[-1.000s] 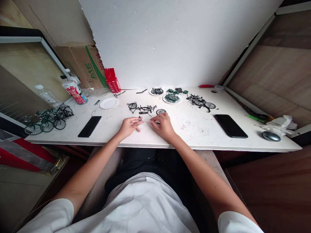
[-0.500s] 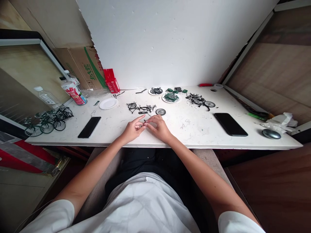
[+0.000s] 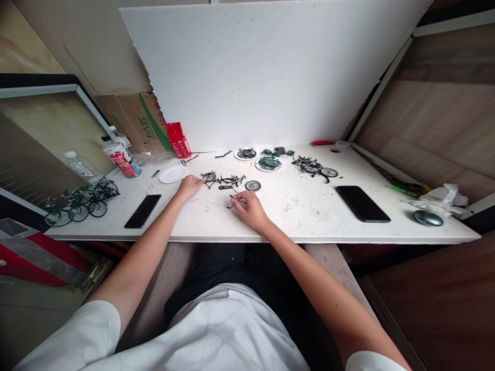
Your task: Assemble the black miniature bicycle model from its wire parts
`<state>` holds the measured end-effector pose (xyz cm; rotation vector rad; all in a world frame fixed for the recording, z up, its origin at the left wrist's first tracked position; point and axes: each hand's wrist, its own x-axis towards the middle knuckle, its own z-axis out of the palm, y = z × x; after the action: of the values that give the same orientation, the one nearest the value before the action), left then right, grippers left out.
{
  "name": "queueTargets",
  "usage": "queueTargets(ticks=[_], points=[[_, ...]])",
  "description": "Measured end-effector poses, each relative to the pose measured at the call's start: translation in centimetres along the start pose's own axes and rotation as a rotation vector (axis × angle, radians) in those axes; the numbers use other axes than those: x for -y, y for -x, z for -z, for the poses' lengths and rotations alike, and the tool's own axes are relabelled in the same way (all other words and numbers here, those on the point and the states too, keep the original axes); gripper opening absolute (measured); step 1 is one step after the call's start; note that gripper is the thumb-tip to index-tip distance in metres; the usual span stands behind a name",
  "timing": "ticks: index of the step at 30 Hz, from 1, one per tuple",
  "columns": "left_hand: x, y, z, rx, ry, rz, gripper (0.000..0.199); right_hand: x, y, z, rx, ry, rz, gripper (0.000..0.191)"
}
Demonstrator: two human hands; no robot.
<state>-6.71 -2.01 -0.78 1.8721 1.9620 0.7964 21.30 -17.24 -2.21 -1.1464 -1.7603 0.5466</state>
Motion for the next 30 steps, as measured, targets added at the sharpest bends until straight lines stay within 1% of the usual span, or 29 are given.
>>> queueTargets(ticks=[2,3,5,8,12,15,18,22,25,27,30], points=[[-0.8,-0.4,-0.5,0.041,-0.058,0.009,0.039,0.0,0.0,0.0,-0.005,0.001,0.001,0.030],[-1.2,-0.4,-0.8,0.041,-0.079,0.014,0.040,0.0,0.0,-0.1,-0.008,0.002,0.003,0.030],[-1.7,0.1,-1.5,0.001,-0.119,0.027,0.038,0.0,0.0,-0.1,-0.016,0.002,0.009,0.029],[-1.8,0.9,-2.1,-0.045,-0.141,0.037,0.033,0.0,0.0,-0.1,-0.021,0.000,0.011,0.030],[-1.2,1.2,-2.0,-0.024,-0.084,0.003,0.027,0.0,0.0,-0.1,-0.040,-0.009,0.005,0.030],[-0.9,1.1,-1.8,-0.038,-0.061,0.009,0.027,0.1,0.1,0.0,-0.062,-0.015,0.020,0.031],[-1.0,1.2,-1.8,-0.048,-0.051,0.009,0.027,0.3,0.2,0.0,-0.081,-0.020,0.029,0.032],[-1.6,1.3,-1.8,-0.036,-0.039,0.034,0.035,0.6,0.3,0.1,-0.072,-0.010,0.016,0.032],[-1.9,1.1,-2.0,-0.058,-0.053,0.062,0.041,0.7,0.3,0.2,-0.062,0.013,-0.001,0.032],[-1.7,0.8,-2.1,-0.070,-0.032,0.065,0.035,0.7,0.3,0.3,-0.063,0.022,-0.013,0.033],[-1.0,0.5,-2.3,-0.051,0.028,0.068,0.023,0.8,0.4,0.4,-0.063,0.032,-0.022,0.035]])
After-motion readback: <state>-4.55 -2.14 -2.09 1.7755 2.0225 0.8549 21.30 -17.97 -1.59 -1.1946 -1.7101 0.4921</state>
